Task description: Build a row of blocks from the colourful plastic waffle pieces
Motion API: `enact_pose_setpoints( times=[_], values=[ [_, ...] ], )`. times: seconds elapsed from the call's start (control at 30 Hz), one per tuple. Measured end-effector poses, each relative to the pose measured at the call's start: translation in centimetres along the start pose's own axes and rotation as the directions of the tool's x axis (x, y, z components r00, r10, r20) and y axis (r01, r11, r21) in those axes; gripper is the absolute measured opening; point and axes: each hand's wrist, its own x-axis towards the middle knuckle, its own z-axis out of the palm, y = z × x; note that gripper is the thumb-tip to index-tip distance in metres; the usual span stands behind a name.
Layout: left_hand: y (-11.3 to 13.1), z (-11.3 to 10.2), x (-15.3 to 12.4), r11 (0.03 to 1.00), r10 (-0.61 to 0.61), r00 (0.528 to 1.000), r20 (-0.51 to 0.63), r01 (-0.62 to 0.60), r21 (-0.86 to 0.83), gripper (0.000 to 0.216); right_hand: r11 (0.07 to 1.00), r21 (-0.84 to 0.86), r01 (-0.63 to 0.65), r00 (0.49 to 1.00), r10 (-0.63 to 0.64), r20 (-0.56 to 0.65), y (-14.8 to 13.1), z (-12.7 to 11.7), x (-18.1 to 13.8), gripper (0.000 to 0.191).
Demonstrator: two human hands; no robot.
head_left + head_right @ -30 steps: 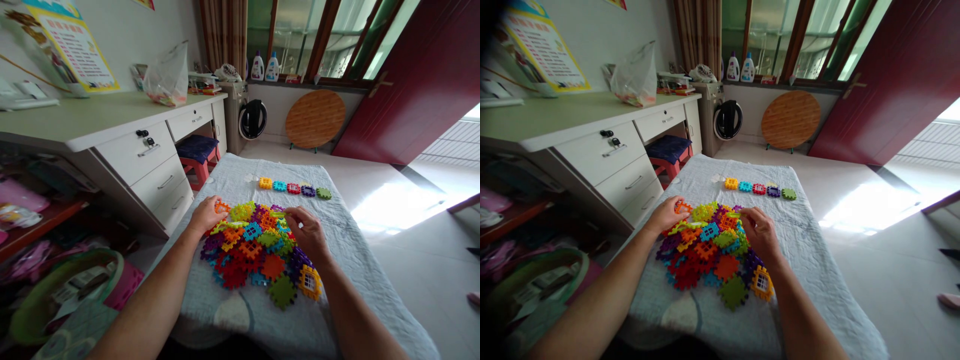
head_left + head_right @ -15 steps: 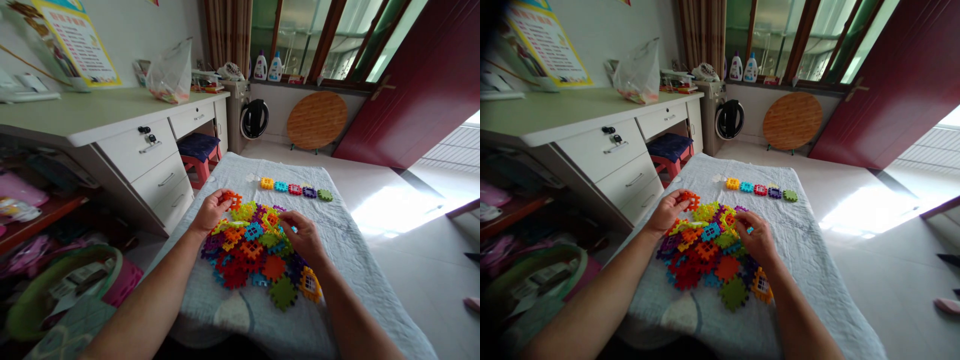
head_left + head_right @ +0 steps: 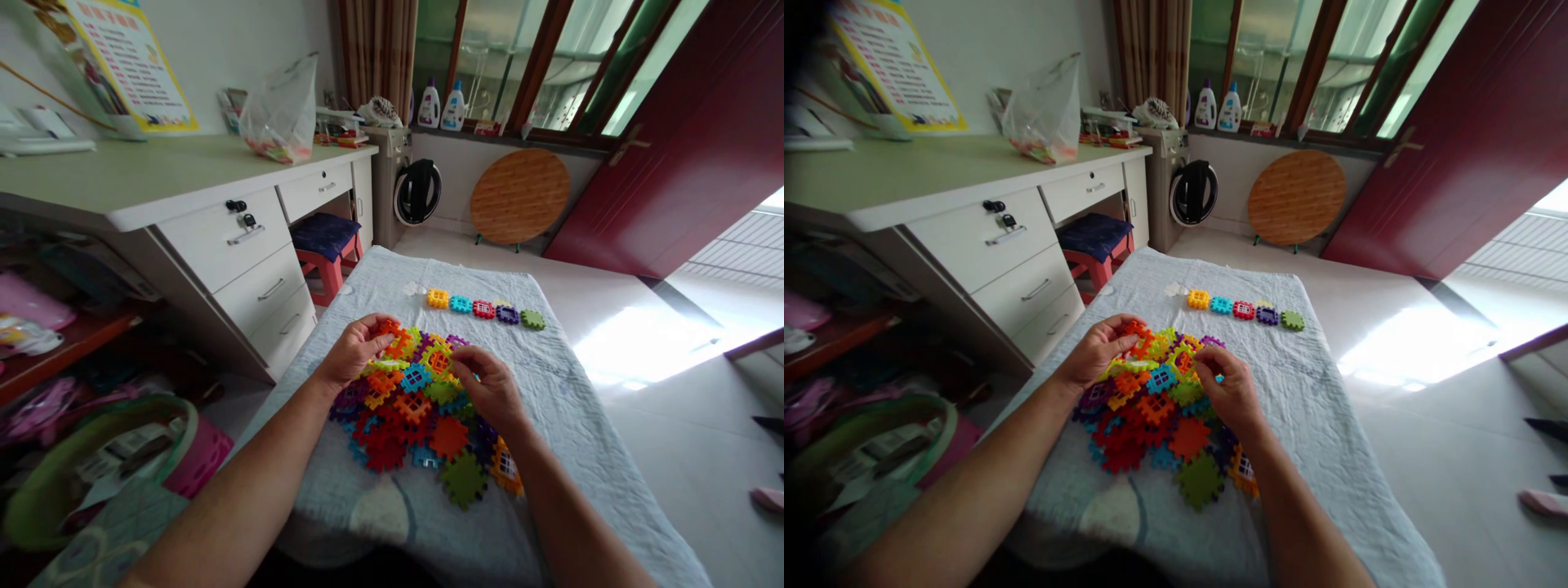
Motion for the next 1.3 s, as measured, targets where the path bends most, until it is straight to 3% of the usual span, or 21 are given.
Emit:
enact_pose_setpoints(
  times=[0.2, 0.4, 0.67, 0.83, 1.3],
  values=[
    [-0.1, -0.8, 0.4, 0.998, -0.011, 0.998, -0.055, 0.014, 0.054, 0.040, 0.990, -0.140, 0.008, 0.996, -0.020, -0.083, 0.1, -0.4, 0.2, 0.012],
    [-0.8, -1.3, 0.4, 0.957, -0.036, 0.994, 0.107, 0.003, 0.291, 0.041, 0.980, -0.199, 0.024, 0.990, -0.051, -0.132, 0.7, -0.8, 0.4, 0.011],
    [-1.2, -1.3, 0.4, 0.703, 0.036, 0.988, 0.153, -0.134, 0.698, 0.037, 0.972, -0.230, 0.048, 0.992, -0.074, -0.106, 1.0, -0.7, 0.4, 0.012],
    [-0.9, -1.2, 0.3, 0.561, 0.038, 0.994, 0.104, -0.108, 0.821, 0.039, 0.972, -0.233, 0.037, 0.994, -0.059, -0.088, 1.1, -0.7, 0.4, 0.012],
    [0.3, -2.0, -0.4, 0.636, -0.027, 0.980, 0.197, -0.135, 0.760, 0.052, 0.975, -0.221, 0.029, 0.995, -0.049, -0.087, 1.4, -0.7, 0.4, 0.012]
  ],
)
